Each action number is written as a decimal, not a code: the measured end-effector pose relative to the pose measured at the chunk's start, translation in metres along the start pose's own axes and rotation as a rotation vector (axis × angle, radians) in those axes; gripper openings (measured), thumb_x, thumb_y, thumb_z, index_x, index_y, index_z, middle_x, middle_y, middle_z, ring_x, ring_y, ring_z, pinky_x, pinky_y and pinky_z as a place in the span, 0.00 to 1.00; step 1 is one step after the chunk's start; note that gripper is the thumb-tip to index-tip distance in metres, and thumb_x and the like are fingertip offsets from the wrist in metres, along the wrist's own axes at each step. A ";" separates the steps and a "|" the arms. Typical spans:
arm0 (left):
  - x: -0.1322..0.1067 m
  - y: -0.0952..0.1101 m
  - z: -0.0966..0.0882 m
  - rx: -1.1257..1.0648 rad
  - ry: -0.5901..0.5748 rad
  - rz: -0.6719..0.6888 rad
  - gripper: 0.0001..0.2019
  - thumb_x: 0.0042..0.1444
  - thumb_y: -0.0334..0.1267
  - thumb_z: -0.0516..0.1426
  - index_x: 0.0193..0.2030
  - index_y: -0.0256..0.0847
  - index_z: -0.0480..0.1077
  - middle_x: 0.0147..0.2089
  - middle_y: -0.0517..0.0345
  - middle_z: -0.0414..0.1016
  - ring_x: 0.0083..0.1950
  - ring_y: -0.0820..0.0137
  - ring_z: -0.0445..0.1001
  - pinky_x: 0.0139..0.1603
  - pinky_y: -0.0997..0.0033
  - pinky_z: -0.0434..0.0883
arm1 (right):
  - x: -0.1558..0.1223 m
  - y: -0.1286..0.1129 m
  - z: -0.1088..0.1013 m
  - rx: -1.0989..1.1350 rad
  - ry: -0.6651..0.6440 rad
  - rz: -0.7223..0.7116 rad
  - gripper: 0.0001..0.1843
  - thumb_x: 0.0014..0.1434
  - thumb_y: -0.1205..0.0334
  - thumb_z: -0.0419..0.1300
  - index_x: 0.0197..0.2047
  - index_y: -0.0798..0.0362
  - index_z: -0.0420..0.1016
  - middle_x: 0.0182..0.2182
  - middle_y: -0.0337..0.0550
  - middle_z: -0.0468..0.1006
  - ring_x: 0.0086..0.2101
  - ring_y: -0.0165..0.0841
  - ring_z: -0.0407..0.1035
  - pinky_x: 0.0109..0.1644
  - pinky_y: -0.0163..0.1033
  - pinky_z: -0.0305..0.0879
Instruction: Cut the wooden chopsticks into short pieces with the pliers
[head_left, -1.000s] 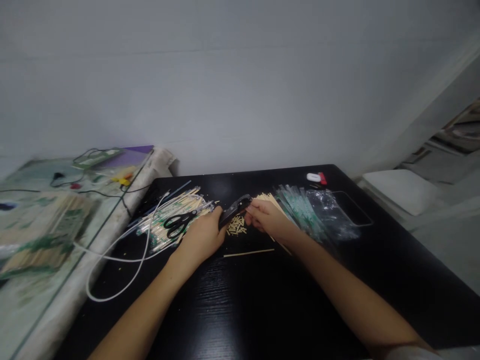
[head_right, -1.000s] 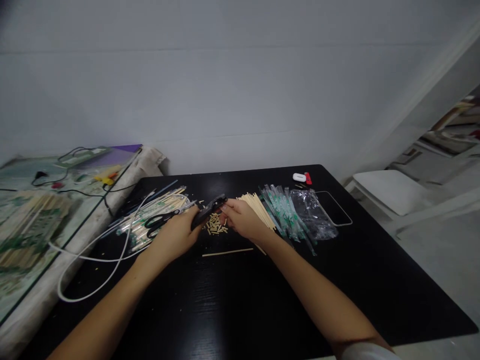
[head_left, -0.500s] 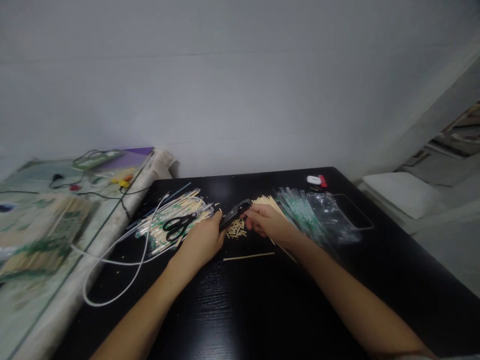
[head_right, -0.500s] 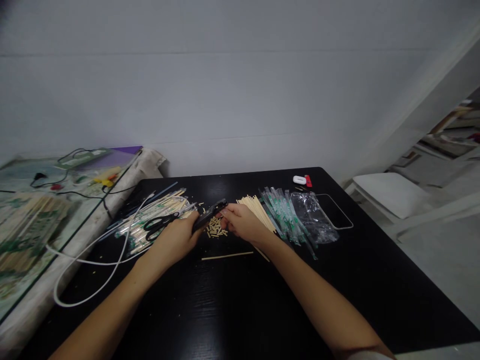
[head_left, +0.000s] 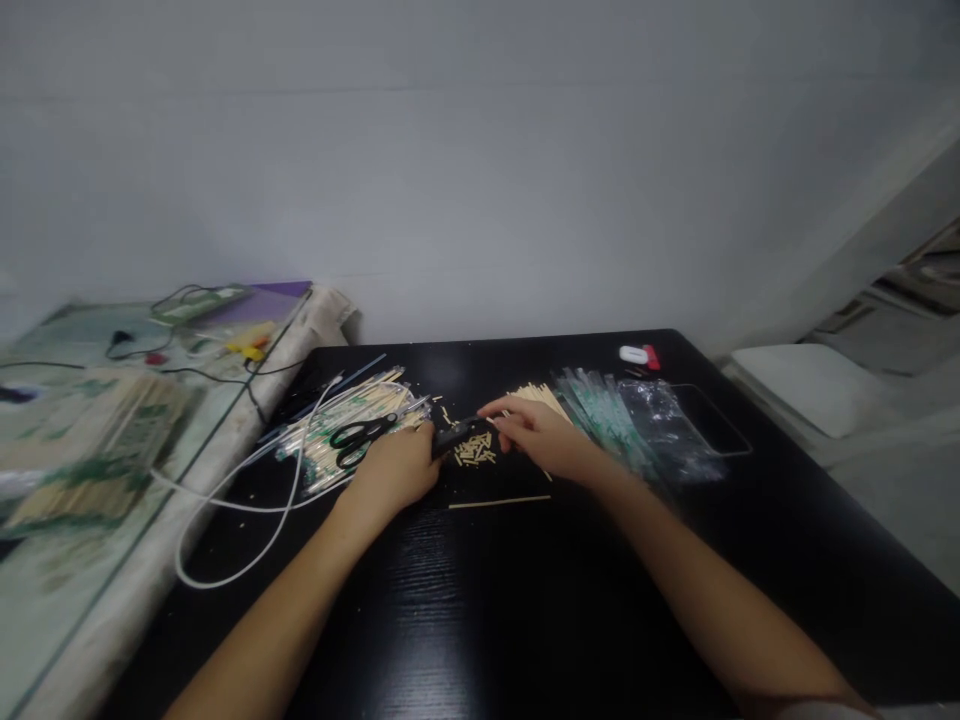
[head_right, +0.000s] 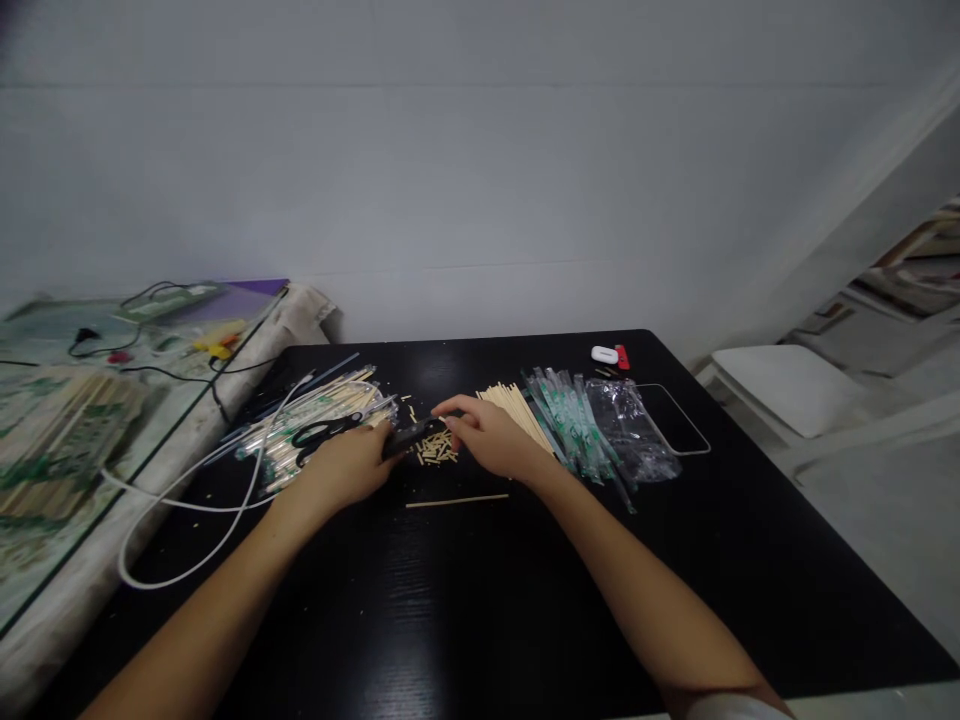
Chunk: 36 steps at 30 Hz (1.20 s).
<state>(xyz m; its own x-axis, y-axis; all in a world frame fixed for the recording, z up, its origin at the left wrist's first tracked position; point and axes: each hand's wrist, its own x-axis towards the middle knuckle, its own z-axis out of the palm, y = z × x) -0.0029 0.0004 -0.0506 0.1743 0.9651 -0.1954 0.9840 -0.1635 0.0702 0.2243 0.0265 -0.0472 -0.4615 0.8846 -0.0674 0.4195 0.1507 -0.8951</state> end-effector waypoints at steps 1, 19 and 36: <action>0.000 0.000 0.001 0.021 0.027 -0.002 0.17 0.66 0.45 0.52 0.53 0.36 0.71 0.51 0.35 0.80 0.49 0.46 0.81 0.46 0.52 0.74 | 0.000 0.000 0.001 -0.082 0.025 -0.015 0.16 0.69 0.62 0.54 0.56 0.51 0.77 0.25 0.37 0.75 0.22 0.29 0.61 0.26 0.35 0.56; 0.000 -0.008 -0.003 0.012 0.104 -0.040 0.20 0.64 0.48 0.53 0.53 0.34 0.72 0.47 0.31 0.80 0.45 0.45 0.81 0.45 0.52 0.73 | 0.000 0.003 0.012 -0.310 0.105 -0.081 0.19 0.72 0.57 0.52 0.60 0.52 0.75 0.33 0.45 0.81 0.34 0.38 0.73 0.41 0.41 0.63; -0.016 -0.006 -0.039 -0.775 0.315 0.141 0.20 0.64 0.55 0.56 0.29 0.42 0.72 0.28 0.61 0.74 0.31 0.68 0.70 0.32 0.69 0.64 | 0.005 -0.004 0.004 0.745 0.294 -0.092 0.21 0.63 0.48 0.66 0.40 0.46 0.57 0.38 0.43 0.84 0.38 0.35 0.81 0.43 0.42 0.77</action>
<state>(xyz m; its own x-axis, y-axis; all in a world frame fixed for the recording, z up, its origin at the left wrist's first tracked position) -0.0125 -0.0057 -0.0099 0.1622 0.9769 0.1392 0.6313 -0.2111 0.7463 0.2167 0.0289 -0.0454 -0.2004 0.9786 0.0467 -0.2893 -0.0136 -0.9571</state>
